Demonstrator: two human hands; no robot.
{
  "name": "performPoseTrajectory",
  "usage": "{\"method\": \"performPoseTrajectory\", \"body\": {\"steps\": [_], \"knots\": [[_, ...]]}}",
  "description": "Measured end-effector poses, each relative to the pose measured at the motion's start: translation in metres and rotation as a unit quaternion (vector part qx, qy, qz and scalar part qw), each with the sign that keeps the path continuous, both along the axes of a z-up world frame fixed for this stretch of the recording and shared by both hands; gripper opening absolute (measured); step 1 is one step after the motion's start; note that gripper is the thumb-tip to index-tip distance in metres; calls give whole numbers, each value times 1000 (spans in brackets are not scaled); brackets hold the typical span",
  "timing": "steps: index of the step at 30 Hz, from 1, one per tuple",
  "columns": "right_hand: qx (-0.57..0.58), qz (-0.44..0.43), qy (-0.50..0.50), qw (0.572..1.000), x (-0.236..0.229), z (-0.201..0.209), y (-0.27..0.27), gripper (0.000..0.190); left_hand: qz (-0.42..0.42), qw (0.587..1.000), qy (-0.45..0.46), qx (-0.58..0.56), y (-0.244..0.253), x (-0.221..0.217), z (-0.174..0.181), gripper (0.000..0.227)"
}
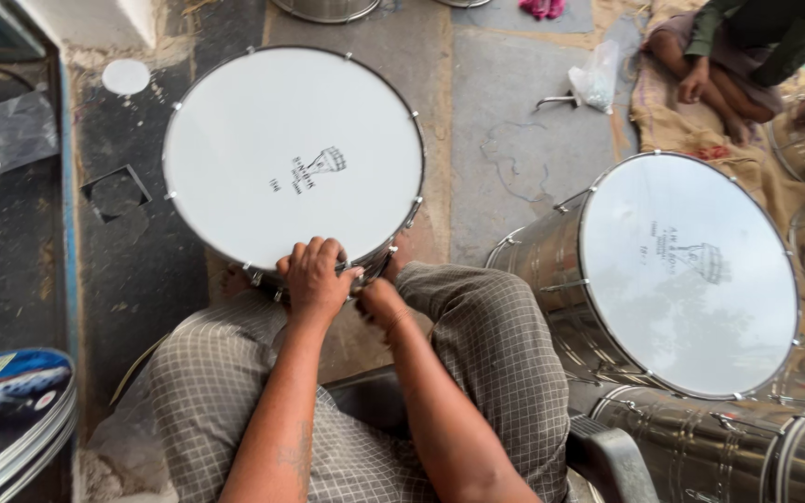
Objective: The person sits on the floor and uses a drum key to tighten the tension rods on a silver drum. They systematically rotate the drum and adjust the lugs around the rim to secure the drumhead.
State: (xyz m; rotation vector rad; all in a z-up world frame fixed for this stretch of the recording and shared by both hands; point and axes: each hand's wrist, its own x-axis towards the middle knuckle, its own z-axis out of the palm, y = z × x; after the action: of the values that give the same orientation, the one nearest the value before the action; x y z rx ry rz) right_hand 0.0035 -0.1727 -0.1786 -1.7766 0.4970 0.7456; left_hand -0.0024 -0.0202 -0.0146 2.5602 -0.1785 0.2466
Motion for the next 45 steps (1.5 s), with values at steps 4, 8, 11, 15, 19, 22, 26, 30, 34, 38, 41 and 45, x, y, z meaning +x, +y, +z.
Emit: {"method": "performPoseTrajectory", "body": {"steps": [4, 8, 11, 15, 19, 22, 26, 30, 34, 38, 41, 45], "knots": [[-102, -51, -81, 990, 25, 36, -42, 34, 4, 1000, 3, 3, 1, 0, 4, 40], [32, -153, -113, 981, 11, 40, -29, 30, 7, 1000, 4, -5, -1, 1, 7, 41], [187, -182, -4, 965, -29, 24, 3, 26, 7, 1000, 7, -18, 1, 0, 2, 42], [292, -194, 75, 934, -58, 22, 51, 27, 6, 1000, 3, -25, 0, 2, 5, 41], [332, -219, -9, 917, -48, 4, 80, 37, 8, 1000, 7, -18, -1, 3, 5, 41], [151, -108, -263, 947, -49, -16, 83, 39, 12, 1000, -9, -25, -1, 0, 4, 42], [54, -55, -338, 938, -45, -37, 79, 37, 12, 1000, 2, -19, -1, 3, 3, 40], [14, 251, -104, 962, -4, -21, -8, 27, 14, 999, 21, -23, -2, 4, 5, 39], [-364, 161, -233, 887, 28, 18, -50, 86, 12, 1000, 9, -25, -2, 5, 11, 39], [-358, 156, -160, 907, 40, 52, -73, 39, 4, 999, 13, -29, -2, 5, 14, 38], [-79, 65, 4, 995, 2, 61, -35, 38, 7, 999, 10, -34, 0, 10, 12, 38], [233, -96, 111, 961, -42, 53, 29, 32, -1, 999, 9, -43, 1, 4, 3, 38]]}}
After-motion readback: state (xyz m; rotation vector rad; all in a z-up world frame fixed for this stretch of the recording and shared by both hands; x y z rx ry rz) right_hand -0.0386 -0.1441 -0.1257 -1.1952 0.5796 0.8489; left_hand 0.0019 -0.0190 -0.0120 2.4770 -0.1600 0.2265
